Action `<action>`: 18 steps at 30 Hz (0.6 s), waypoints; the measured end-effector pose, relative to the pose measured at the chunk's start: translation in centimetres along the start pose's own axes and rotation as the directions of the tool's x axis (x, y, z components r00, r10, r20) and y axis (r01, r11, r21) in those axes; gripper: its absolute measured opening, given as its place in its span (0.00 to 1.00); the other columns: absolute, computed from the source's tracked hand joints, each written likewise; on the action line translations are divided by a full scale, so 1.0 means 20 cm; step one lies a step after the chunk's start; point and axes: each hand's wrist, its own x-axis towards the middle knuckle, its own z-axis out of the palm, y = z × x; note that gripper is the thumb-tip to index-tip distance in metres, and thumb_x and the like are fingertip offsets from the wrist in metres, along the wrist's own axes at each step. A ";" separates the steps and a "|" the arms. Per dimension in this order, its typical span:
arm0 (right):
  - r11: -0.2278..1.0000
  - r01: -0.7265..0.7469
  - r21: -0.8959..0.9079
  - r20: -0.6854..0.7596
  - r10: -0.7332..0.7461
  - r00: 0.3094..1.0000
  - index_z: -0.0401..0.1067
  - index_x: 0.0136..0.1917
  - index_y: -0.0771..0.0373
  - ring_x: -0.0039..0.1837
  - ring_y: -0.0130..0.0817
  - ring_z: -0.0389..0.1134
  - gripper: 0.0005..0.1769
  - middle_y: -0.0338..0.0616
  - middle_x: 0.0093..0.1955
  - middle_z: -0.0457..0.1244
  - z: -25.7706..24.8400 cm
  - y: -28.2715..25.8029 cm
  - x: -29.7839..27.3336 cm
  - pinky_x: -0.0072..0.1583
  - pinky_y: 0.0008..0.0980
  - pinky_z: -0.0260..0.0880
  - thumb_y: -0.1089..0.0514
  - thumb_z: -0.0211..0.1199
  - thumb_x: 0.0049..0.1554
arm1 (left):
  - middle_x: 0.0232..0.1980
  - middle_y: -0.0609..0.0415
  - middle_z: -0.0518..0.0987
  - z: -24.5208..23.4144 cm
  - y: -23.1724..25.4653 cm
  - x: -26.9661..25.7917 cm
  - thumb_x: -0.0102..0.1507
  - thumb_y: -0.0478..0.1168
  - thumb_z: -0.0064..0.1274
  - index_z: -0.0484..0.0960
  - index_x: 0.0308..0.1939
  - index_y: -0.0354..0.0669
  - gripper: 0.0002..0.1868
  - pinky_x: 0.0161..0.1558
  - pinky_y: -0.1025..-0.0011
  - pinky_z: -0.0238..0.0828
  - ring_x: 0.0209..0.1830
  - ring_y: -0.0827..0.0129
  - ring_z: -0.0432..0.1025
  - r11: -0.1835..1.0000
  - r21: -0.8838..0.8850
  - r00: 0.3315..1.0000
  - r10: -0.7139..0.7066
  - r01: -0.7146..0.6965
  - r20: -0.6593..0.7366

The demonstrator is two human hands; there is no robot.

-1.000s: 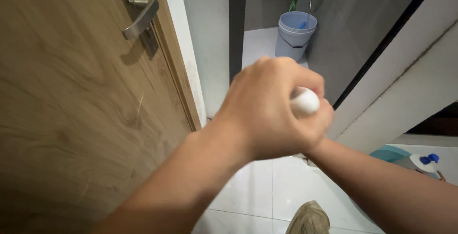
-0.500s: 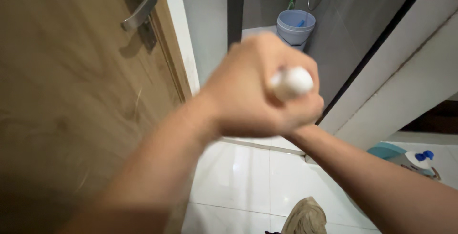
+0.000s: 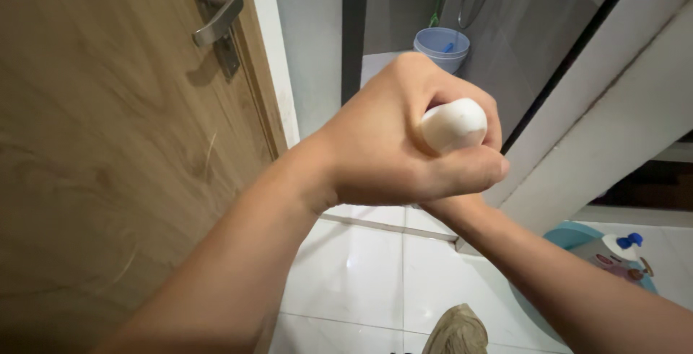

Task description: The person connects sections of a mop handle by hand, presses and spins the mop head inside a bucket, and then separates the handle sections.

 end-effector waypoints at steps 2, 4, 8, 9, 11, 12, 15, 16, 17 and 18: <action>0.933 0.039 -0.358 -0.004 -0.043 0.999 0.58 0.68 0.49 0.70 0.16 0.62 0.24 0.27 0.64 0.59 -0.02 -0.03 -0.02 0.66 0.27 0.68 0.49 0.58 0.59 | 0.25 0.64 0.77 0.02 -0.02 0.02 0.57 0.42 0.59 0.83 0.27 0.42 0.08 0.34 0.78 0.71 0.29 0.82 0.72 1.000 0.003 1.000 0.005 -0.005 0.017; 0.894 0.042 -0.445 -0.044 -0.068 0.997 0.60 0.66 0.51 0.67 0.19 0.63 0.24 0.29 0.62 0.61 -0.04 -0.04 -0.01 0.64 0.29 0.68 0.49 0.59 0.58 | 0.26 0.64 0.78 0.04 -0.04 0.03 0.57 0.42 0.59 0.83 0.28 0.42 0.08 0.36 0.78 0.72 0.30 0.82 0.73 0.999 -0.034 0.999 0.028 -0.027 0.021; 0.608 -0.094 -0.788 -0.224 -0.141 0.964 0.62 0.61 0.55 0.63 0.23 0.66 0.23 0.33 0.58 0.63 -0.09 -0.01 0.02 0.60 0.31 0.69 0.50 0.62 0.56 | 0.29 0.62 0.79 0.02 -0.07 0.05 0.57 0.43 0.60 0.83 0.30 0.42 0.08 0.37 0.77 0.73 0.32 0.81 0.74 0.995 -0.082 0.999 0.049 -0.048 0.006; 0.558 -0.130 -0.820 -0.246 -0.138 0.959 0.62 0.60 0.56 0.61 0.24 0.66 0.22 0.34 0.57 0.63 -0.10 0.00 0.04 0.58 0.32 0.70 0.50 0.63 0.55 | 0.28 0.62 0.80 0.01 -0.08 0.05 0.55 0.42 0.58 0.83 0.28 0.42 0.08 0.36 0.77 0.73 0.31 0.81 0.74 0.995 -0.097 0.999 0.037 -0.038 -0.015; 0.458 -0.185 -0.870 -0.277 -0.142 0.950 0.64 0.58 0.58 0.59 0.26 0.68 0.22 0.36 0.55 0.64 -0.11 0.02 0.05 0.56 0.33 0.70 0.50 0.65 0.54 | 0.27 0.62 0.80 0.00 -0.09 0.03 0.53 0.42 0.57 0.82 0.26 0.41 0.08 0.35 0.78 0.73 0.30 0.81 0.74 0.994 -0.108 0.999 0.024 -0.028 -0.039; 0.440 -0.188 -0.878 -0.280 -0.152 0.948 0.64 0.57 0.58 0.58 0.28 0.68 0.22 0.37 0.54 0.65 -0.10 0.04 0.06 0.55 0.33 0.70 0.51 0.66 0.54 | 0.26 0.60 0.80 0.00 -0.10 0.03 0.54 0.41 0.56 0.82 0.27 0.40 0.07 0.34 0.76 0.72 0.29 0.80 0.74 0.999 -0.020 0.998 0.029 -0.030 -0.057; 0.498 -0.077 -0.864 -0.244 -0.279 0.929 0.66 0.54 0.61 0.54 0.31 0.70 0.21 0.40 0.51 0.67 -0.07 0.08 0.03 0.52 0.35 0.71 0.51 0.68 0.52 | 0.25 0.58 0.79 0.02 -0.12 -0.03 0.56 0.39 0.54 0.81 0.26 0.38 0.08 0.32 0.75 0.71 0.27 0.77 0.74 0.997 0.077 0.996 0.029 -0.022 -0.089; 0.552 0.024 -0.833 -0.216 -0.364 0.906 0.62 0.57 0.62 0.54 0.31 0.69 0.28 0.42 0.52 0.65 -0.06 0.09 0.02 0.52 0.35 0.71 0.51 0.71 0.49 | 0.24 0.58 0.79 0.03 -0.11 -0.05 0.56 0.38 0.52 0.81 0.25 0.38 0.08 0.32 0.74 0.71 0.26 0.77 0.74 0.996 0.085 0.994 0.021 -0.012 -0.103; 0.551 0.026 -0.834 -0.213 -0.365 0.906 0.62 0.57 0.62 0.54 0.31 0.69 0.28 0.42 0.52 0.65 -0.04 0.09 0.01 0.52 0.35 0.71 0.51 0.71 0.49 | 0.24 0.58 0.79 0.04 -0.10 -0.07 0.56 0.38 0.52 0.81 0.25 0.38 0.08 0.32 0.74 0.71 0.26 0.77 0.74 0.996 0.087 0.994 0.023 -0.014 -0.104; 0.563 -0.062 -0.824 -0.261 -0.281 0.923 0.64 0.56 0.61 0.54 0.31 0.70 0.26 0.42 0.52 0.66 -0.03 0.09 0.00 0.51 0.36 0.71 0.51 0.70 0.49 | 0.23 0.57 0.78 0.05 -0.09 -0.08 0.56 0.38 0.52 0.80 0.24 0.37 0.08 0.30 0.74 0.70 0.26 0.77 0.73 0.997 0.072 0.993 -0.019 0.027 -0.116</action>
